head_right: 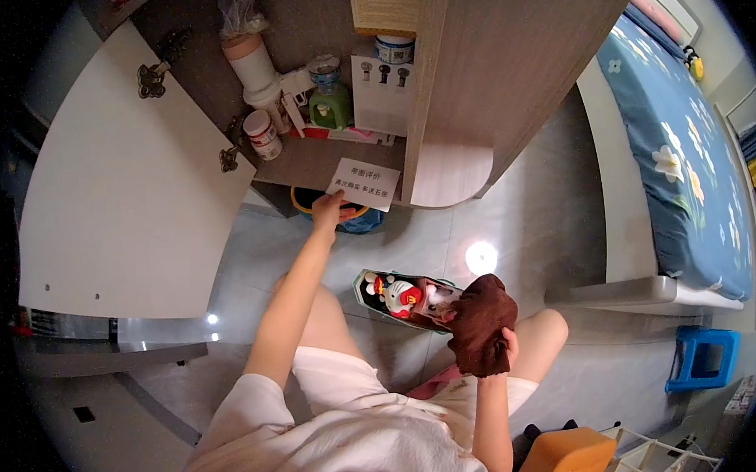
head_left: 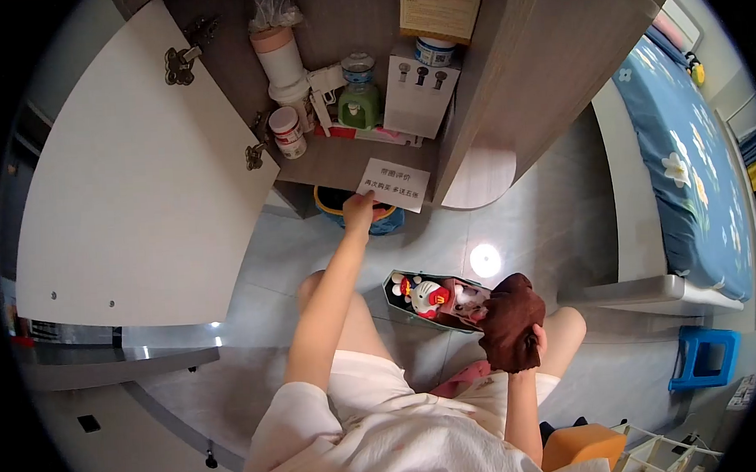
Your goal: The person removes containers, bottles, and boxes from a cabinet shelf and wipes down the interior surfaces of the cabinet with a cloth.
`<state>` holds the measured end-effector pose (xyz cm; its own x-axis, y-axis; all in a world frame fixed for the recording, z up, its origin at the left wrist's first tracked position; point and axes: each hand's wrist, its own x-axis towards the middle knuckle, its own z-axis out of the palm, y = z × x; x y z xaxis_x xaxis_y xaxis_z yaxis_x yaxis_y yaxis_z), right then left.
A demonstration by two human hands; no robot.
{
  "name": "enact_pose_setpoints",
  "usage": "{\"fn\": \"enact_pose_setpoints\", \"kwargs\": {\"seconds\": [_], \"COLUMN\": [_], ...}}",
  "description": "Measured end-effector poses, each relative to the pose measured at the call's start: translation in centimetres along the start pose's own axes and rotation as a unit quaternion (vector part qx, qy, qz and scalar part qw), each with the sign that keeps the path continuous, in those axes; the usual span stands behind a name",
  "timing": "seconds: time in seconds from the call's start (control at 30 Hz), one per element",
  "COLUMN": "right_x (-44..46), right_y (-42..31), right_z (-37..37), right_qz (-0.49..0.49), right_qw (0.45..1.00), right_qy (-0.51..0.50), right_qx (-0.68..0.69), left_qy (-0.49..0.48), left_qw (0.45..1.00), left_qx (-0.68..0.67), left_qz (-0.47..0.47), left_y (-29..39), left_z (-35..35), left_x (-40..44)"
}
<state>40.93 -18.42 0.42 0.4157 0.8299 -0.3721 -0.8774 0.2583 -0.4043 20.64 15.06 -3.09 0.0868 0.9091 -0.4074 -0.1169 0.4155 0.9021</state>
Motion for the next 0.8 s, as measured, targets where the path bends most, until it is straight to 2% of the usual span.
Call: {"fn": "enact_pose_setpoints", "kwargs": {"seconds": [0.13, 0.23, 0.4, 0.43, 0.5, 0.57, 0.6, 0.67, 0.7, 0.77, 0.8], "right_x": [-0.1, -0.2, -0.4, -0.5, -0.4, -0.3, -0.3, -0.3, -0.6, -1.2, -1.3], "right_y": [0.1, 0.4, 0.0, -0.1, -0.4, -0.8, -0.9, -1.2, -1.4, -2.0, -2.3], "right_z": [0.6, 1.0, -0.5, -0.4, 0.3, 0.7, 0.7, 0.8, 0.9, 1.0, 0.4], "right_qz": [0.001, 0.012, 0.003, 0.008, 0.018, 0.028, 0.024, 0.032, 0.028, 0.017, 0.013], "right_qw": [1.0, 0.999, 0.999, 1.0, 0.999, 0.999, 0.999, 0.998, 0.998, 0.998, 0.998], "right_qy": [0.016, 0.03, 0.034, 0.029, 0.018, 0.005, 0.005, -0.027, -0.026, -0.02, -0.021], "right_qx": [0.003, 0.01, 0.003, 0.009, 0.022, 0.032, 0.034, 0.057, 0.057, 0.054, 0.053], "left_qy": [0.001, -0.002, -0.04, -0.03, -0.023, -0.06, -0.081, -0.106, -0.123, -0.092, -0.093], "left_qw": [0.998, 0.991, 0.982, 0.972, 0.923, 0.829, 0.814, 0.699, 0.645, 0.566, 0.565], "left_qx": [-0.058, -0.088, -0.079, -0.028, 0.089, 0.202, 0.253, 0.288, 0.305, 0.328, 0.325], "left_qz": [0.012, 0.105, 0.164, 0.233, 0.374, 0.518, 0.516, 0.646, 0.689, 0.751, 0.753], "left_y": [0.6, 2.3, 2.5, 2.1, 0.8, 1.5, 2.1, 3.0, 4.1, 5.0, 5.0], "left_z": [-0.2, 0.4, 0.0, 0.3, 1.3, 3.5, 5.0, 9.0, 11.1, 15.5, 17.3], "left_x": [-1.4, -4.0, -10.3, -11.9, -13.8, -15.3, -16.2, -16.0, -16.0, -15.1, -13.8]}}
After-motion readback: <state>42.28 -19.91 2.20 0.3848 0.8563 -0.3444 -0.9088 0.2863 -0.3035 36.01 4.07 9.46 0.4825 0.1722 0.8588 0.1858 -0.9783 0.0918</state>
